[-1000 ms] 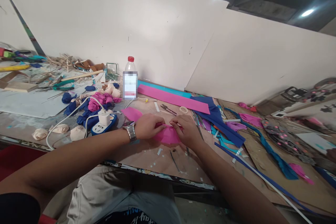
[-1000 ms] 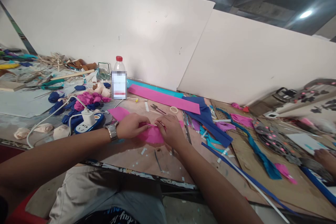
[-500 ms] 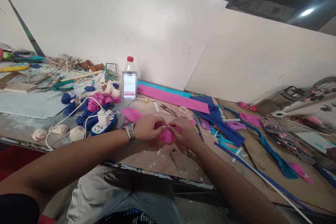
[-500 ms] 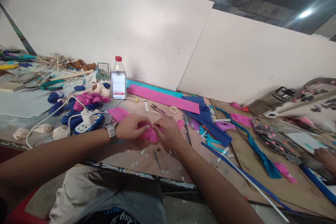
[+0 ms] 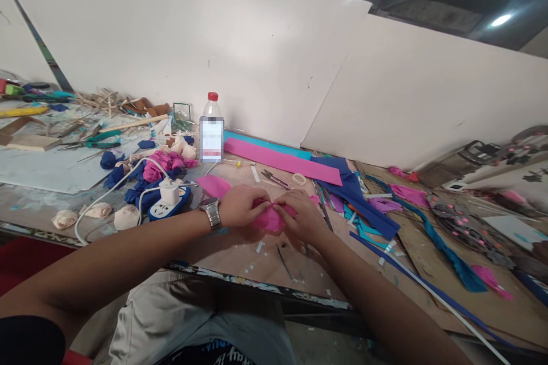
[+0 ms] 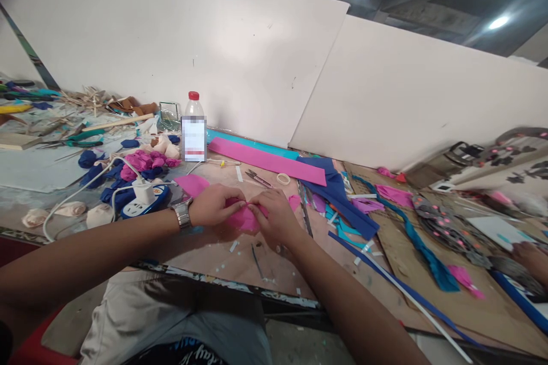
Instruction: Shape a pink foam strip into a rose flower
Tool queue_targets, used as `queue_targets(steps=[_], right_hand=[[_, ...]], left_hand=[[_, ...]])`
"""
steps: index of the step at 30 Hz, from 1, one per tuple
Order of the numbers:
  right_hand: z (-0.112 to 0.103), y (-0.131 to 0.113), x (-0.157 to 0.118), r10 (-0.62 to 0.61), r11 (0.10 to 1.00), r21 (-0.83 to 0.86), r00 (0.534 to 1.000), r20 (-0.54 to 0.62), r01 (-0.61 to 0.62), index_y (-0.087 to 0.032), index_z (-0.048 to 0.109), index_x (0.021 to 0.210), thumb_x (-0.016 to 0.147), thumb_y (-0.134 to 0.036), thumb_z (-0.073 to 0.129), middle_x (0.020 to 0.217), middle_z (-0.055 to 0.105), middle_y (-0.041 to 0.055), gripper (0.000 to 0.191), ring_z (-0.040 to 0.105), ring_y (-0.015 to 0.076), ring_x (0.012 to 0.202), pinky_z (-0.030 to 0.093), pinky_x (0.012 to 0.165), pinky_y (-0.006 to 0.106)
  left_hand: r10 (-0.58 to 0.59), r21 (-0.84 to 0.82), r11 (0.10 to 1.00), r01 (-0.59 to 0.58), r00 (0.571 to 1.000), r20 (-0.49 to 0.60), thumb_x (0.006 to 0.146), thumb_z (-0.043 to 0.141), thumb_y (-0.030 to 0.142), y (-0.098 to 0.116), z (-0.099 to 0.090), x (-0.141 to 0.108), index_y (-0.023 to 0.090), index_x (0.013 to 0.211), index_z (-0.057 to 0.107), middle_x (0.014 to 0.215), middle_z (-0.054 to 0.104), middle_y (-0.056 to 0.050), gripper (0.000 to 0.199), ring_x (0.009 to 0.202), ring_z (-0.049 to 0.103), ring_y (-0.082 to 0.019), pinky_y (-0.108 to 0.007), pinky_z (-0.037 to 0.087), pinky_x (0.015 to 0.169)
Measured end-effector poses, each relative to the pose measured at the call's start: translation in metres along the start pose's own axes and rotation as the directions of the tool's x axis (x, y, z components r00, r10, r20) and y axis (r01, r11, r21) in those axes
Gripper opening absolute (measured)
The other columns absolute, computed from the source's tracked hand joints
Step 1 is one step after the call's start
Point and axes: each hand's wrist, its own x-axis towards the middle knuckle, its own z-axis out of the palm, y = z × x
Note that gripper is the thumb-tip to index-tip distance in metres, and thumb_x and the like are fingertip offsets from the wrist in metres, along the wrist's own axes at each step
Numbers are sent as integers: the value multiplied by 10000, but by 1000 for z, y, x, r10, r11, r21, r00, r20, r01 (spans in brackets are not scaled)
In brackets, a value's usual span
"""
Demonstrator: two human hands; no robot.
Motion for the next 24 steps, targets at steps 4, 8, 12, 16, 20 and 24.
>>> queue_targets(steps=[4, 8, 12, 16, 20, 24], right_hand=[[0, -1, 0, 3, 1000, 18, 1000, -20, -3, -226, 687, 888, 955, -308, 613, 877, 733, 50, 129, 641, 215, 879, 457, 856, 393], [0, -2, 0, 8, 1000, 21, 1000, -22, -8, -235, 703, 924, 943, -282, 630, 898, 745, 43, 88, 652, 212, 894, 470, 859, 390], [-1, -1, 1, -6, 1000, 9, 999, -35, 7, -240, 711, 908, 936, -256, 630, 876, 746, 41, 87, 653, 212, 882, 477, 855, 394], [0, 1, 1, -43, 999, -18, 998, -49, 42, -242, 719, 905, 929, -241, 634, 862, 749, 39, 88, 650, 210, 870, 473, 864, 403], [1, 2, 1, -83, 996, -50, 995, -62, 80, -246, 716, 902, 922, -215, 637, 856, 749, 31, 87, 640, 208, 865, 467, 858, 403], [0, 0, 1, -103, 993, -70, 993, -55, 99, -246, 715, 902, 918, -212, 640, 854, 751, 36, 84, 643, 211, 865, 464, 859, 404]], left_hand=[[-6, 7, 1000, 6, 1000, 25, 966, 479, 404, -1, 0, 0, 227, 937, 744, 858, 745, -23, 320, 722, 595, -155, -283, 328, 643], [-8, -43, 999, 10, 999, 52, 954, 493, 404, 0, 0, -1, 227, 938, 748, 827, 739, -20, 310, 701, 591, -144, -270, 309, 613], [-45, -75, 996, 51, 995, 86, 932, 509, 383, 1, -2, 0, 190, 825, 725, 723, 700, -16, 309, 628, 550, -128, -266, 268, 575], [-73, -122, 989, 86, 992, 107, 914, 517, 361, 0, -3, 1, 173, 796, 703, 688, 671, -9, 290, 612, 529, -123, -262, 270, 567], [-87, -198, 974, 110, 989, 122, 904, 528, 377, -1, -2, 1, 175, 811, 707, 709, 673, -5, 286, 640, 546, -126, -259, 298, 570], [-92, -248, 962, 117, 990, 110, 913, 526, 433, -2, 0, 0, 180, 834, 712, 743, 684, -4, 323, 660, 553, -126, -261, 321, 582]])
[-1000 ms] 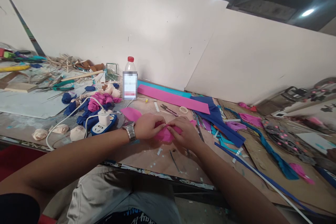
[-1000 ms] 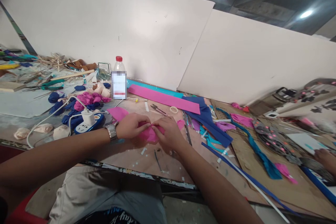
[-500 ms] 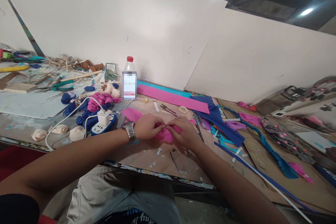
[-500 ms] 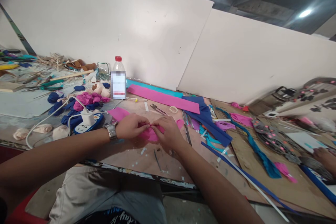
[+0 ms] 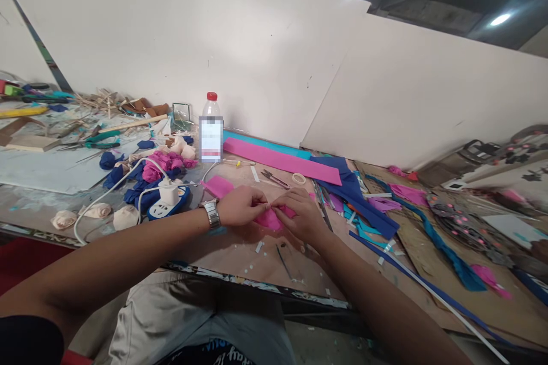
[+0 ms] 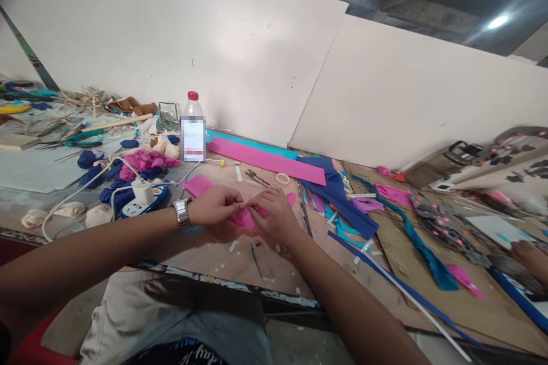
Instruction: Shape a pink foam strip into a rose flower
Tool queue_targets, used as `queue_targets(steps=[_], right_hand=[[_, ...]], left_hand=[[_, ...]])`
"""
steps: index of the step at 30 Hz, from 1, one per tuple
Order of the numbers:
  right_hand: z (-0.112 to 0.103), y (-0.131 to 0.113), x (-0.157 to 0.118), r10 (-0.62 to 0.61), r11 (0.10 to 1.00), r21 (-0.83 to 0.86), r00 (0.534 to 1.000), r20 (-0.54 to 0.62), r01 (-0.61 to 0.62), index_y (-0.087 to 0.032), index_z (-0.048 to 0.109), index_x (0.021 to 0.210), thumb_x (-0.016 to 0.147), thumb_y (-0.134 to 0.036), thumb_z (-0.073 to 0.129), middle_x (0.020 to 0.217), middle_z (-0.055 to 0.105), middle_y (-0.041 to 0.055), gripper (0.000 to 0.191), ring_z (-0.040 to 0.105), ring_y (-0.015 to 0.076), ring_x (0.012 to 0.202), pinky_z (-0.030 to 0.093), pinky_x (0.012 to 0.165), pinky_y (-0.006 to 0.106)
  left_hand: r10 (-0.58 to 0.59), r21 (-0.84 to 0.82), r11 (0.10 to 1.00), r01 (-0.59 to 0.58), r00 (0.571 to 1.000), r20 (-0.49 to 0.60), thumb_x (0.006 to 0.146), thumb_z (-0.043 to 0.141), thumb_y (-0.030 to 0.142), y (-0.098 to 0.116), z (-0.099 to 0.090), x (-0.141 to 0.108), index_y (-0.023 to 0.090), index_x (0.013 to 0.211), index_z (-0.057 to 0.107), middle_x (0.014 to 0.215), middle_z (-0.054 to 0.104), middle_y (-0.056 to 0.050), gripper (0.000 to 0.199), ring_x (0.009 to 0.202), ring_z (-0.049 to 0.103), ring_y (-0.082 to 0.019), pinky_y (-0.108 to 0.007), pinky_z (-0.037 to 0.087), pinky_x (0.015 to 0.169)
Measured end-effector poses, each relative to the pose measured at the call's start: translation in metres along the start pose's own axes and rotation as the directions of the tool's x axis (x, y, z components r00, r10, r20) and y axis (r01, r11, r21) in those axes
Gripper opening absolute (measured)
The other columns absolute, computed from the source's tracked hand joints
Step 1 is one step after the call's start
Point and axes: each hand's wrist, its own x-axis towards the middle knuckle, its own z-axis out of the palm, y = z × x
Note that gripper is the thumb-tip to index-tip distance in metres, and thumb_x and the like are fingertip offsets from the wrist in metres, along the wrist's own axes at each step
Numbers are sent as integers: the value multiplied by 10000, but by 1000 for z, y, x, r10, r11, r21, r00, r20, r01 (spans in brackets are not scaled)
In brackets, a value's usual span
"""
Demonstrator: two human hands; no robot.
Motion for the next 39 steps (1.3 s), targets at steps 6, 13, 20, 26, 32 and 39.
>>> queue_targets(steps=[6, 13, 20, 26, 32, 39], right_hand=[[-2, -3, 1, 23, 1000, 9, 1000, 9, -23, -237, 712, 933, 924, -259, 640, 884, 750, 47, 76, 649, 212, 888, 469, 873, 402], [-1, -2, 0, 35, 999, 24, 999, -12, -35, -255, 732, 908, 927, -226, 616, 860, 748, 41, 121, 645, 215, 874, 486, 868, 419], [-1, -1, 0, -5, 1000, 3, 999, -54, 5, -270, 757, 861, 920, -214, 611, 818, 753, 33, 167, 640, 207, 820, 494, 838, 427], [-1, 0, 1, -46, 999, 3, 997, -65, 46, -258, 744, 864, 904, -179, 624, 835, 759, 27, 149, 640, 206, 832, 490, 831, 418], [-1, -2, 0, 13, 1000, 28, 999, -49, -12, -256, 734, 926, 915, -223, 636, 879, 762, 39, 104, 640, 221, 860, 493, 861, 436], [-1, -2, 0, 30, 999, 46, 998, -55, -27, -254, 723, 905, 920, -259, 626, 847, 749, 43, 99, 646, 221, 850, 494, 853, 428]], left_hand=[[25, 14, 1000, -25, 1000, -15, 923, 512, 409, -1, 0, 1, 181, 818, 698, 729, 666, 3, 313, 661, 544, -123, -262, 324, 591], [16, 38, 999, -17, 1000, 7, 877, 564, 365, -2, 1, 1, 179, 818, 696, 725, 672, 2, 236, 666, 561, -129, -259, 332, 589], [35, -20, 999, -35, 999, 9, 885, 562, 374, -1, 0, 1, 175, 826, 682, 741, 668, 1, 239, 678, 557, -126, -254, 358, 608], [66, -65, 996, -66, 998, -8, 916, 529, 387, -2, 1, 1, 170, 829, 680, 763, 669, -2, 279, 688, 551, -120, -243, 365, 618], [59, -44, 997, -60, 998, -8, 894, 547, 361, -3, 0, 2, 171, 830, 676, 770, 676, -5, 239, 692, 556, -125, -244, 365, 615], [95, 69, 993, -95, 995, -6, 901, 543, 372, -4, 2, 0, 190, 856, 691, 770, 684, -3, 238, 693, 558, -131, -254, 332, 607]])
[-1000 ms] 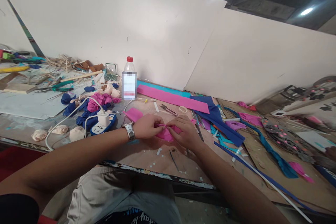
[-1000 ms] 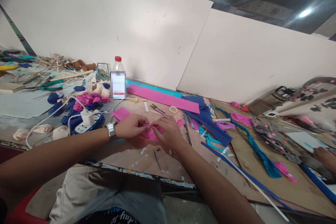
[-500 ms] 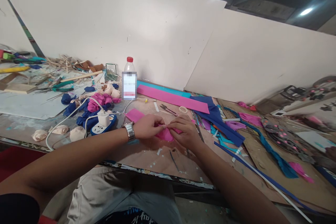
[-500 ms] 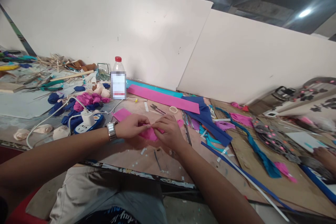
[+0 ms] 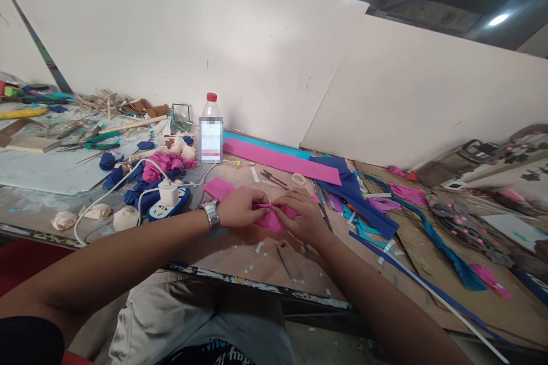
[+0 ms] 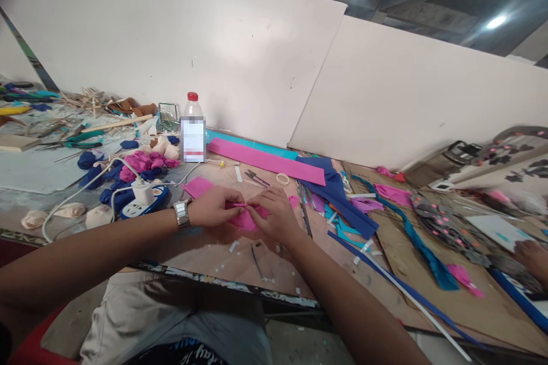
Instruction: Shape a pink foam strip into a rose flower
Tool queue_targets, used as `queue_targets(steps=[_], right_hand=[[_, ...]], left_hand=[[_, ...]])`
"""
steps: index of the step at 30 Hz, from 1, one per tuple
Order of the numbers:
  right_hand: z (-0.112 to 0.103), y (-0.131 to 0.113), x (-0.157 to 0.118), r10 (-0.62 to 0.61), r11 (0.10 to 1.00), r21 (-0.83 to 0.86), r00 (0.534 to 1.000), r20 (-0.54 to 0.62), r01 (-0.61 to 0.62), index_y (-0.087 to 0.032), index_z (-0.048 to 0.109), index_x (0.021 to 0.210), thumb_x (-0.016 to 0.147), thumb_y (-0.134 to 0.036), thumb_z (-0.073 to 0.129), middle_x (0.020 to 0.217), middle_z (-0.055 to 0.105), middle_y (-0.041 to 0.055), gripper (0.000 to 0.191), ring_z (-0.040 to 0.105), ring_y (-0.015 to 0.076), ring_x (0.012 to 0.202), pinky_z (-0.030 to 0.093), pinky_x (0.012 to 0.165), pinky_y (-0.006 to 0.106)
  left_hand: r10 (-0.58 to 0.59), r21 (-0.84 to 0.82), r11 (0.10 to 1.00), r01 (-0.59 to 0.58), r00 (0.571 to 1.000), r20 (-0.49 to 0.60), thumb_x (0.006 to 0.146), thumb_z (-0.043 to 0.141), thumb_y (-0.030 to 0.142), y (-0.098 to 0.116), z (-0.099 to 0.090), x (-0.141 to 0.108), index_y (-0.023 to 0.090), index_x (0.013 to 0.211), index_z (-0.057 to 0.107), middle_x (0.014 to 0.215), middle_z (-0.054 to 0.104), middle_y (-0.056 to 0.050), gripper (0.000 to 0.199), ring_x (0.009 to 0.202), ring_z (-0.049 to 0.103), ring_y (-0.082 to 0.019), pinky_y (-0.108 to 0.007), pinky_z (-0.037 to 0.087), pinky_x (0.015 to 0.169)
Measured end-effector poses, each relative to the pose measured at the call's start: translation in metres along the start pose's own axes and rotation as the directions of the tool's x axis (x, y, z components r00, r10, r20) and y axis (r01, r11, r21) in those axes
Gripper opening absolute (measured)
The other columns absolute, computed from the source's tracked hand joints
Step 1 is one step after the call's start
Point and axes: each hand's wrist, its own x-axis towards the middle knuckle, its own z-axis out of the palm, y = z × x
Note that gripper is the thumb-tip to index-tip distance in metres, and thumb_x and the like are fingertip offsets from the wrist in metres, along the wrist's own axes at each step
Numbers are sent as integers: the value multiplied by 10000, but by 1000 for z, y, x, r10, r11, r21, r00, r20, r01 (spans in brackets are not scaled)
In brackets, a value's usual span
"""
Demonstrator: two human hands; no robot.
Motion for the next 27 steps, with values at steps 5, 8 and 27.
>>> queue_targets(steps=[5, 8, 27], right_hand=[[-3, -5, 2, 41, 999, 1, 998, 50, -42, -240, 692, 856, 925, -270, 615, 821, 724, 42, 107, 633, 216, 847, 476, 854, 410], [-3, -5, 2, 46, 999, 9, 997, 64, -47, -235, 679, 853, 926, -257, 613, 825, 720, 41, 101, 631, 216, 854, 471, 848, 403], [0, -1, 0, 52, 998, -24, 994, 93, -50, -229, 685, 868, 939, -275, 595, 849, 724, 53, 123, 630, 224, 877, 449, 869, 415]], left_hand=[[80, 174, 982, -74, 996, -28, 943, 497, 423, 3, 0, -3, 201, 862, 688, 738, 679, -15, 303, 664, 549, -139, -281, 268, 582], [121, 222, 969, -109, 992, -39, 962, 469, 448, 3, 1, -3, 211, 866, 684, 744, 685, -20, 334, 677, 564, -147, -292, 263, 586], [79, 256, 964, -65, 996, -45, 947, 471, 384, 3, 0, -3, 206, 803, 674, 750, 700, -26, 307, 697, 579, -157, -293, 283, 611]])
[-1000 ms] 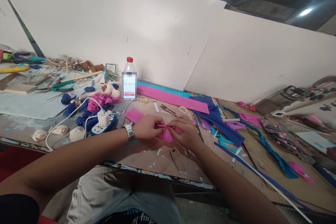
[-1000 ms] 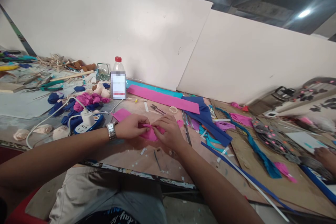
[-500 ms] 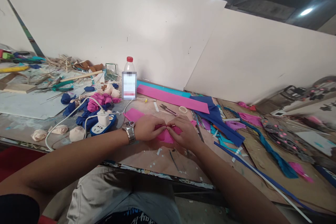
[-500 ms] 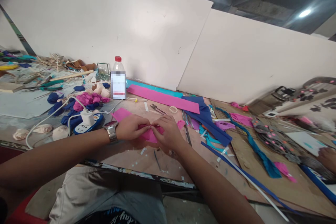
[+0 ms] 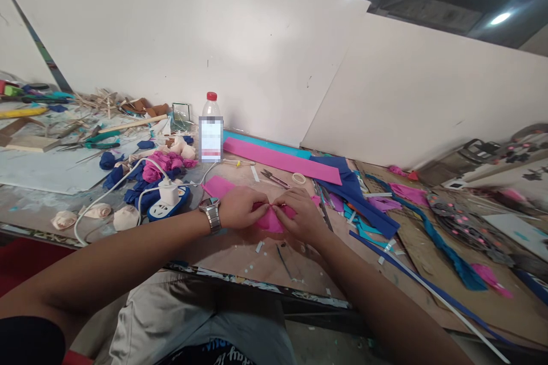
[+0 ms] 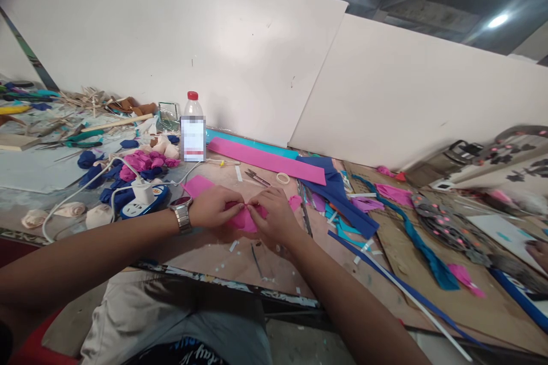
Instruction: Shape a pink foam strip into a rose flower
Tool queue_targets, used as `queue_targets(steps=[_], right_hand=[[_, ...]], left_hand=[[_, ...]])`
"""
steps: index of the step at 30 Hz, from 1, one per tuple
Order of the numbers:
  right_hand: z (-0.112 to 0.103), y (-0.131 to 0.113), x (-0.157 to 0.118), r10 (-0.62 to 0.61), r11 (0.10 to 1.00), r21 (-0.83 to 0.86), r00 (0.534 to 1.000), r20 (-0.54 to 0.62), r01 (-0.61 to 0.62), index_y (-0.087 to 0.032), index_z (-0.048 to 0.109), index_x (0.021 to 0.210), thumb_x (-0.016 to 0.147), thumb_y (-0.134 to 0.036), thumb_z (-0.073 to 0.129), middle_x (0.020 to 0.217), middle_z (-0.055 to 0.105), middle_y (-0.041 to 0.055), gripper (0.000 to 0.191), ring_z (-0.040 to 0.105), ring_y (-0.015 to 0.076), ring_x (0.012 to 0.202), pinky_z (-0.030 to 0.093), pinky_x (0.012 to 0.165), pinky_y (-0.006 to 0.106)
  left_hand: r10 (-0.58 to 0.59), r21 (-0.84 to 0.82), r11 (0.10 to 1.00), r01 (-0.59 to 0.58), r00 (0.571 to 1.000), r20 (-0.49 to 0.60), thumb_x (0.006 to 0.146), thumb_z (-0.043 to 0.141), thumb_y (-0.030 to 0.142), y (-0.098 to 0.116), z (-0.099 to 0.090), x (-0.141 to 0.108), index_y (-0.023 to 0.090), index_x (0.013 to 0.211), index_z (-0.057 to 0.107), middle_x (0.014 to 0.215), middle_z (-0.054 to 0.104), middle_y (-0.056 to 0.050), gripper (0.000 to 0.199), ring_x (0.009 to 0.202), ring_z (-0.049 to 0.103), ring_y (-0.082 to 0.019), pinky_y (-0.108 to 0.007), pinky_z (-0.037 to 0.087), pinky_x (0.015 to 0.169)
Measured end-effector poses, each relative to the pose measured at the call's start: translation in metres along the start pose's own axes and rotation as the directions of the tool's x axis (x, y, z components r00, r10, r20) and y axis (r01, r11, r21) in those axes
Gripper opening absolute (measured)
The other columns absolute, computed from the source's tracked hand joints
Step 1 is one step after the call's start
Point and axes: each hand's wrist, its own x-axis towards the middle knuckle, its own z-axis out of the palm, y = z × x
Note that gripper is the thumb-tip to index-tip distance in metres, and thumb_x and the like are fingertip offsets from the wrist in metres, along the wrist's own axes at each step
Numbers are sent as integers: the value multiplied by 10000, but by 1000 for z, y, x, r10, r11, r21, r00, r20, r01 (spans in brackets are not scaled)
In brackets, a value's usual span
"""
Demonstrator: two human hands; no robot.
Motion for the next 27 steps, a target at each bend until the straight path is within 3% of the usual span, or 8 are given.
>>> queue_targets(steps=[6, 12, 21, 27], right_hand=[[-1, 2, 0, -4, 1000, -19, 999, -49, 3, -230, 671, 848, 927, -265, 605, 825, 713, 43, 109, 617, 226, 854, 457, 863, 416], [0, 0, 0, -18, 1000, 11, 1000, 5, 18, -236, 693, 930, 934, -278, 620, 888, 738, 47, 84, 645, 218, 892, 459, 867, 398], [1, 1, 0, -13, 1000, 2, 1000, 7, 13, -222, 676, 868, 936, -261, 622, 846, 731, 42, 95, 637, 215, 855, 440, 847, 400], [3, 4, -1, -14, 1000, -2, 1000, -10, 14, -230, 689, 872, 938, -272, 620, 826, 735, 38, 105, 645, 207, 829, 433, 869, 408]], left_hand=[[-26, -4, 1000, 26, 1000, -10, 941, 463, 372, -2, -1, 1, 197, 761, 666, 718, 684, -27, 323, 648, 543, -147, -298, 258, 591], [4, -29, 1000, -4, 1000, 0, 932, 479, 366, 0, -1, 1, 200, 802, 688, 718, 687, -23, 296, 653, 544, -142, -286, 264, 596], [-12, 12, 1000, 12, 1000, -29, 902, 492, 327, -2, -1, 0, 207, 789, 691, 704, 676, -11, 258, 645, 532, -139, -295, 259, 601], [-16, -2, 1000, 16, 999, 31, 896, 510, 375, 0, 0, 0, 189, 749, 642, 665, 637, -10, 271, 609, 493, -129, -291, 234, 575]])
